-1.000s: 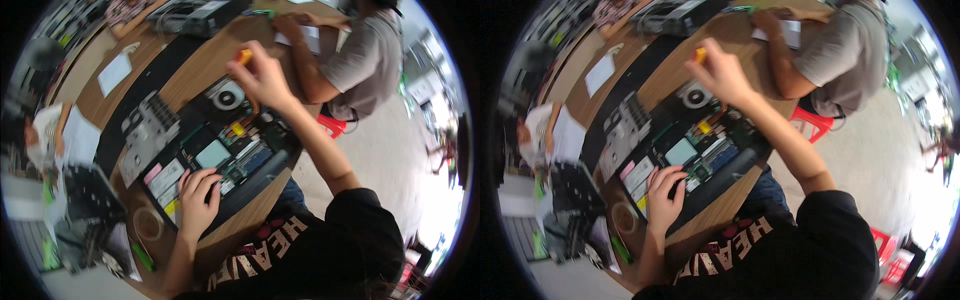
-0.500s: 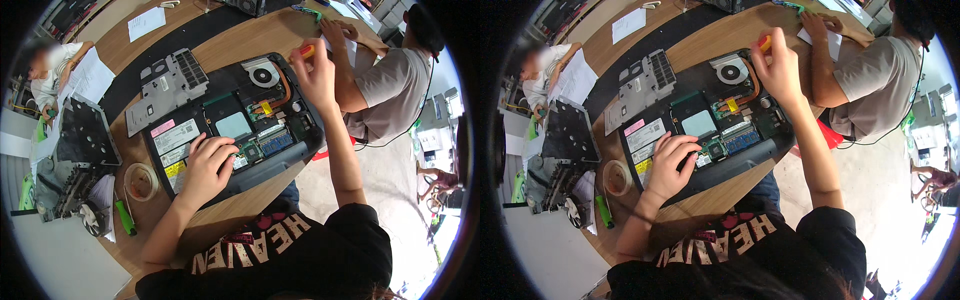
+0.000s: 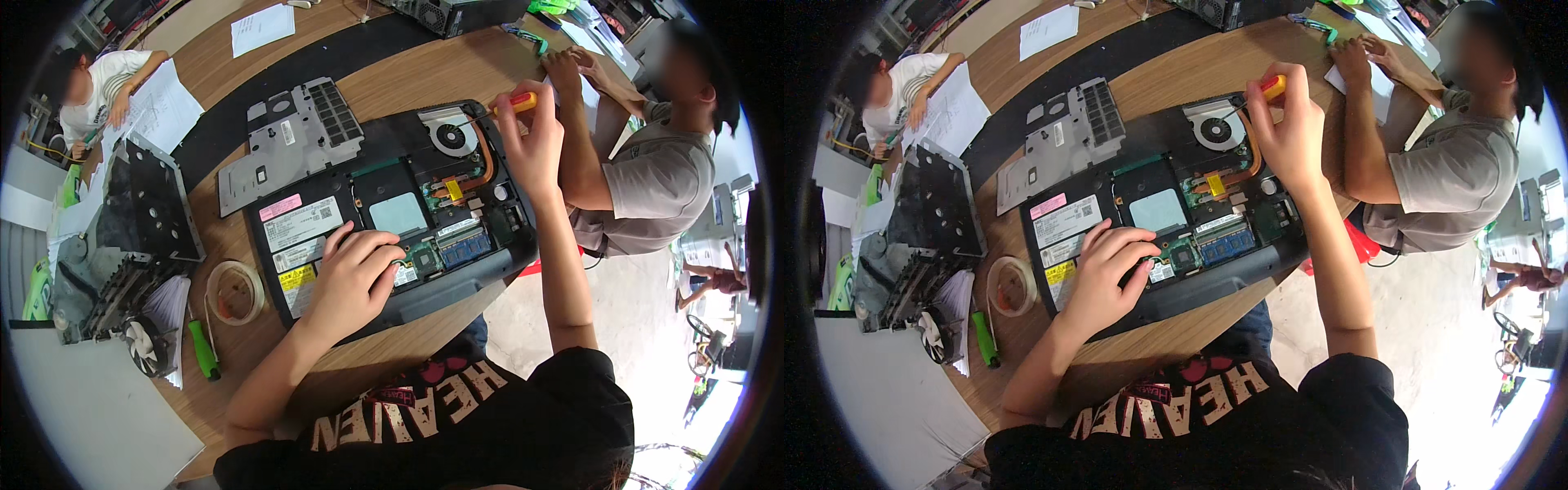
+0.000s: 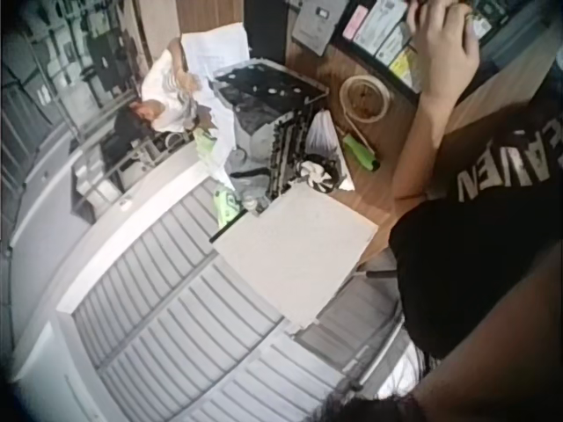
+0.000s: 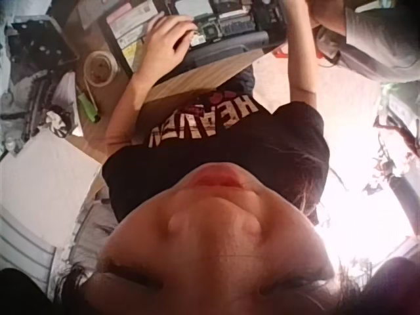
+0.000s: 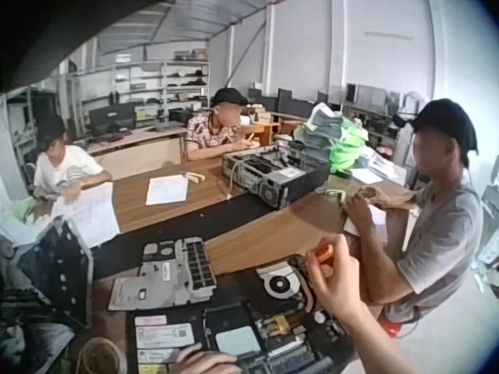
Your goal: The person disassembles a laptop by removing its back cover and using a screwdriver to remove internal components such as the fan and electronic modules.
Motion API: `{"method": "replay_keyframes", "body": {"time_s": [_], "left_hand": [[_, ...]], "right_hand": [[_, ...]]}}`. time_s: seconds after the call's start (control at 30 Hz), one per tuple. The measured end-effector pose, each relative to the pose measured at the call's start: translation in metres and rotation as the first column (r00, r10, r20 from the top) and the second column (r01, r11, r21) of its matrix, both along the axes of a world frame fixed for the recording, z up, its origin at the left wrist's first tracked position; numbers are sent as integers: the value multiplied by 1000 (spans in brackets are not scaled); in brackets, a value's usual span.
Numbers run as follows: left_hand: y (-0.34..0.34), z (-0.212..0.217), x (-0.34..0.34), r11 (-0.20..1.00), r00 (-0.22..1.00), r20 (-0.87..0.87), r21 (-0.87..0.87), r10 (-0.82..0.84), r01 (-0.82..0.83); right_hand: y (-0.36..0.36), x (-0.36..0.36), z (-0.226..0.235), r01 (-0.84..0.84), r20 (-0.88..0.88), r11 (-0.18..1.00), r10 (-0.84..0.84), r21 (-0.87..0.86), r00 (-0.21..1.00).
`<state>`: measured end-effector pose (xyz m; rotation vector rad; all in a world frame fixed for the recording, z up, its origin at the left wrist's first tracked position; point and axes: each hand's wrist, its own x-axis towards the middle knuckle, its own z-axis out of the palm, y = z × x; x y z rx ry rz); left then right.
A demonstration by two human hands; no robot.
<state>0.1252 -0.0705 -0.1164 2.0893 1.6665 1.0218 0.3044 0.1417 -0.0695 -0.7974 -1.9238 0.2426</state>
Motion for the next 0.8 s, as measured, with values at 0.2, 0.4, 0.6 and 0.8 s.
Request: {"method": "replay_keyframes", "body": {"time_s": [0.2, 0.4, 0.6, 0.8], "left_hand": [[1, -1, 0, 1000, 1000, 2, -7, 8, -8], [2, -2, 1, 1000, 1000, -6, 15, 6, -6], [2, -1, 0, 1000, 1000, 0, 1, 6, -6], [1, -1, 0, 1000, 1000, 0, 8, 11, -11]], "right_hand": [[6, -1, -3, -25, -2, 1000, 25, -1, 1000], [11, 1, -5, -39, 12, 999, 39, -27, 999], [15, 0, -6, -68, -1, 997, 68, -23, 998], [10, 1, 1, -34, 78, 999, 35, -20, 996]]}}
